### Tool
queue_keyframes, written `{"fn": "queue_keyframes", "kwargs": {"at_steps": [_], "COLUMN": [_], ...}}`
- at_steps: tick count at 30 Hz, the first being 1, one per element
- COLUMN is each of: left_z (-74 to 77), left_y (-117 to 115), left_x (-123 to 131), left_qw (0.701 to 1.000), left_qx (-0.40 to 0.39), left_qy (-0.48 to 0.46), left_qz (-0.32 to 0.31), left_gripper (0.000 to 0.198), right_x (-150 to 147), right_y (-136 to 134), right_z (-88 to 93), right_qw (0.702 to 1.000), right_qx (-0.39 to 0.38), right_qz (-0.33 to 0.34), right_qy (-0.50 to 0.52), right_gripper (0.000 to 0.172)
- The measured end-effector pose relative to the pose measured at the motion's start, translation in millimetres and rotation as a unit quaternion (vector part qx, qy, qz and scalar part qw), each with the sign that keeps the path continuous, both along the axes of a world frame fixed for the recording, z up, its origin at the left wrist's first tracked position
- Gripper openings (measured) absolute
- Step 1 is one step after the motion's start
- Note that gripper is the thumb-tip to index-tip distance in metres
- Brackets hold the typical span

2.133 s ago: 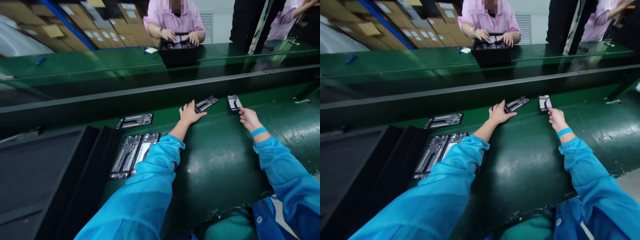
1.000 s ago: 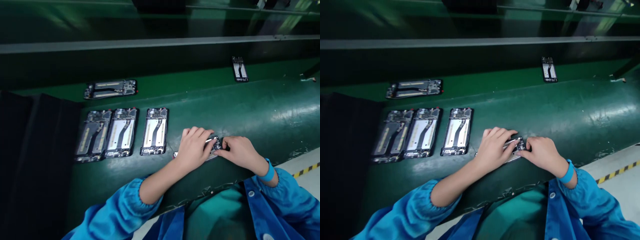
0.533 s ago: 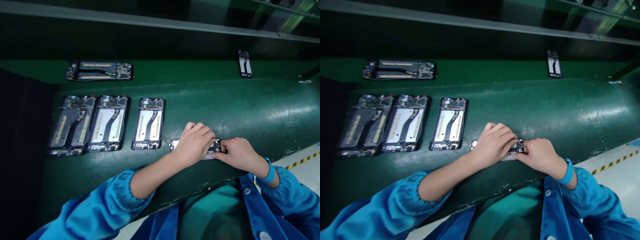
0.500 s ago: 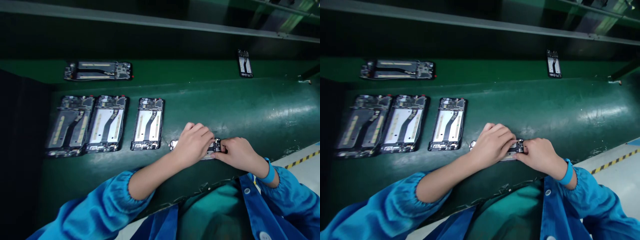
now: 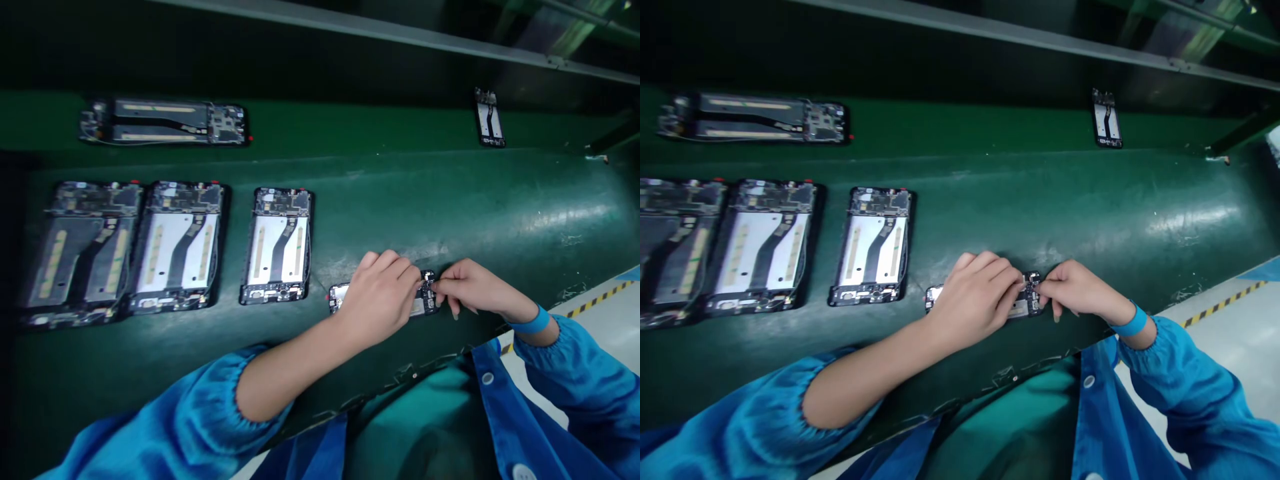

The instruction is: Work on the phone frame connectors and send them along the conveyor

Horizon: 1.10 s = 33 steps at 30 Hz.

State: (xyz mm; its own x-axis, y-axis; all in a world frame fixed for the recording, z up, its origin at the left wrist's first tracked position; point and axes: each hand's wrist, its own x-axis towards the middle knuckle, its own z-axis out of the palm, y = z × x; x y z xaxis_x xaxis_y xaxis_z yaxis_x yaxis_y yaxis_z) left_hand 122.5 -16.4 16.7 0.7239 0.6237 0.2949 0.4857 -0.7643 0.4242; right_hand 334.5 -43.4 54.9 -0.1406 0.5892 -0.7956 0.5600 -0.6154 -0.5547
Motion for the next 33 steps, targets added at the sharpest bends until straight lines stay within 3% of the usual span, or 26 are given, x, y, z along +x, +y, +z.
{"fn": "queue_keyframes", "kwargs": {"at_steps": [6, 16, 21, 33], "left_z": [-2.9, 1.4, 3.1, 2.0], "left_y": [-4.5, -5.2, -5.0, -3.3], "left_x": [-1.0, 0.8, 0.4, 0.4], "left_qw": [0.999, 0.998, 0.997, 0.993], "left_qx": [-0.036, -0.06, -0.074, -0.111], "left_qy": [-0.016, -0.017, -0.017, -0.018], "left_qz": [-0.005, 0.012, 0.014, 0.044], "left_gripper": [0.025, 0.026, 0.026, 0.021], "right_x": [-4.0, -1.8, -9.4, -6.1], "right_y": [0.8, 5.0, 7.8, 17.9], "right_z": [-2.0, -3.2, -1.0, 1.1], "right_qw": [0.998, 0.995, 0.997, 1.0], "right_qx": [-0.022, -0.049, -0.038, 0.018], "right_qz": [-0.053, -0.063, -0.074, -0.002], "right_qy": [0.025, 0.062, 0.001, -0.008], "right_gripper": [0.032, 0.038, 0.039, 0.035]}}
